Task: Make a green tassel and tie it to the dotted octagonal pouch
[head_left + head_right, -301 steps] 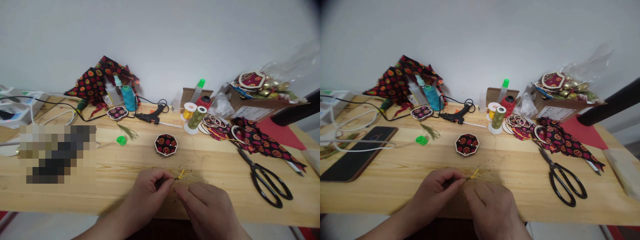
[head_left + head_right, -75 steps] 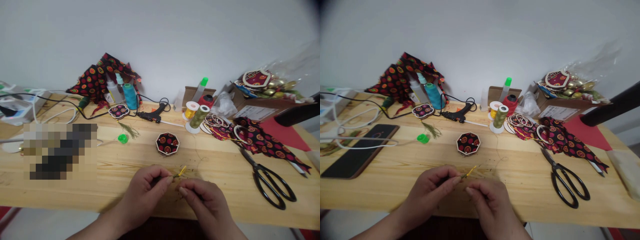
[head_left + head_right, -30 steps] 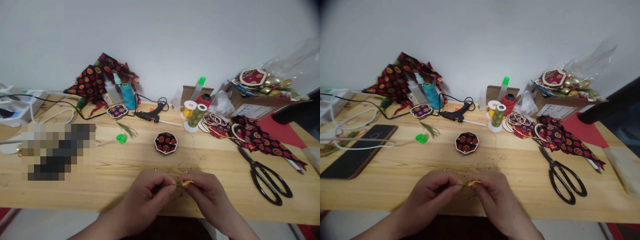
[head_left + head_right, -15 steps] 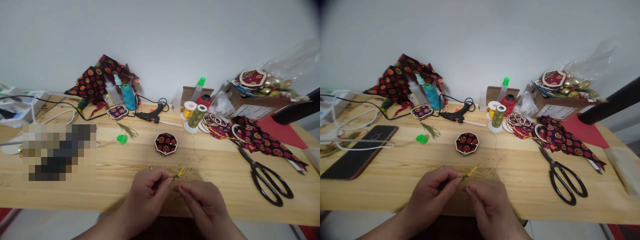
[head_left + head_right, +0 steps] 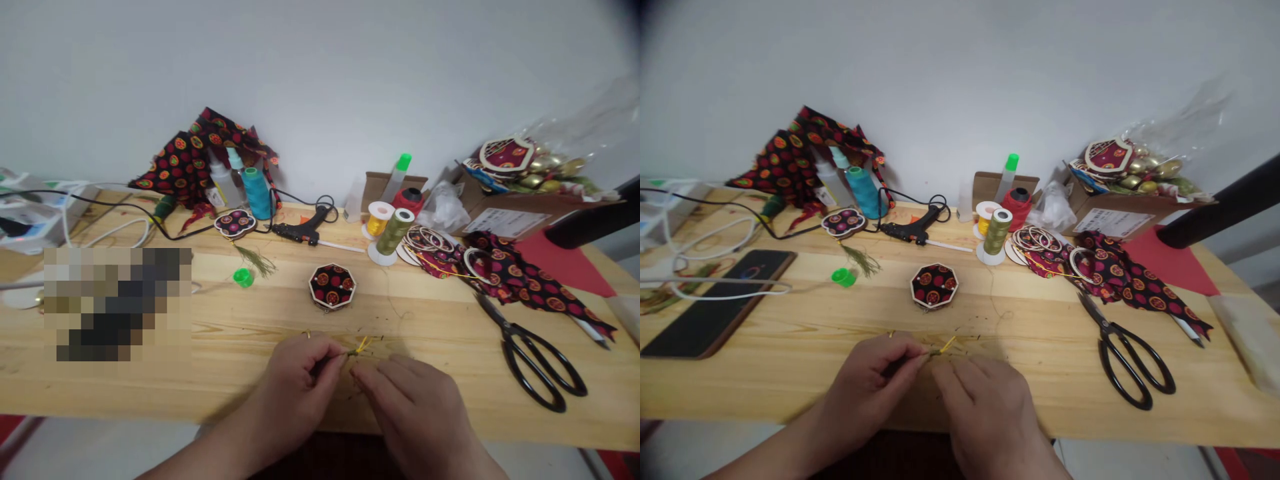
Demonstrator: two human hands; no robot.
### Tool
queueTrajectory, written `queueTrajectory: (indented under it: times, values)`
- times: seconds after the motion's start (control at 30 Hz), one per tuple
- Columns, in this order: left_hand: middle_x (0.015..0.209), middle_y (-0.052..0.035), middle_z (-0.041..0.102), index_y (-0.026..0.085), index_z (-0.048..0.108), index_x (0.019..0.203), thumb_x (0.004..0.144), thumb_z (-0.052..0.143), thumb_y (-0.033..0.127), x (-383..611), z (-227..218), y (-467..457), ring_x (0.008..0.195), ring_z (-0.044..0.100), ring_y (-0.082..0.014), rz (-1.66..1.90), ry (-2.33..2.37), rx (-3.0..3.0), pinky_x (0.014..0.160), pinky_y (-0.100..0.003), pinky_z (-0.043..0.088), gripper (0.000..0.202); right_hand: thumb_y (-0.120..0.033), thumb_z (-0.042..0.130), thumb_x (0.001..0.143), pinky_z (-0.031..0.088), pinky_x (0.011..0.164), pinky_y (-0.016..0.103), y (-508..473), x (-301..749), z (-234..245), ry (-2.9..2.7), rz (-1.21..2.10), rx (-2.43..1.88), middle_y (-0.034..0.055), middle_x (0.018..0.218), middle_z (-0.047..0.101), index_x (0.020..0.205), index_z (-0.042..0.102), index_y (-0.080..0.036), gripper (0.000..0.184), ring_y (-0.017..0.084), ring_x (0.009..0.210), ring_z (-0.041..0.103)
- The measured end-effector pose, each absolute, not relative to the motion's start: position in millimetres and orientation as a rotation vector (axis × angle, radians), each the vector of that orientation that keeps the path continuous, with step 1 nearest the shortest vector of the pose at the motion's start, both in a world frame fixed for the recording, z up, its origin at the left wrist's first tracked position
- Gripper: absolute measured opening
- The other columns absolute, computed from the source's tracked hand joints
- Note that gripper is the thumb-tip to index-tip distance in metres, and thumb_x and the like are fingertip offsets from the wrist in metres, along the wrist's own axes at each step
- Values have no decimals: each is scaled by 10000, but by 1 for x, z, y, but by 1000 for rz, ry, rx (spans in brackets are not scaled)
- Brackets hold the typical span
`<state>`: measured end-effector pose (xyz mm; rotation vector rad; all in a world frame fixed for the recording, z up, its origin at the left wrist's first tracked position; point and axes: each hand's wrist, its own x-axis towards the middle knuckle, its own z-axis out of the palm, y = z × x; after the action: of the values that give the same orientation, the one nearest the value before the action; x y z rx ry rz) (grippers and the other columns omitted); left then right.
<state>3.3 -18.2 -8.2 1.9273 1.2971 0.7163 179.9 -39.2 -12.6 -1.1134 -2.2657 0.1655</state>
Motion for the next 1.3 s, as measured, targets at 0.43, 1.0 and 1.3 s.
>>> queueTrajectory:
  times: [0.43, 1.0, 1.3]
  values:
    - [626, 29, 588, 179, 662, 697, 866, 536, 224, -1, 1, -15, 615, 521, -127, 621, 985, 1596, 589, -213, 387, 215, -126, 459, 935, 366, 589, 234, -14, 198, -1, -2194, 809, -1049, -11, 714, 588, 841, 638, -219, 223, 130, 689, 532]
    - [632, -8, 712, 174, 706, 707, 841, 522, 205, 0, -6, -13, 606, 639, -148, 823, 1281, 1692, 584, -222, 463, 229, -202, 449, 929, 474, 580, 237, -45, 175, -24, -1930, 838, -1220, -4, 680, 666, 870, 638, -232, 200, 148, 616, 620]
    - [578, 9, 668, 180, 680, 674, 842, 519, 177, 0, -10, -17, 553, 609, -138, 860, 1325, 1791, 552, -224, 442, 233, -163, 423, 922, 372, 485, 234, -47, 172, -24, -1976, 762, -1170, -33, 570, 540, 743, 574, -202, 237, 111, 486, 495]
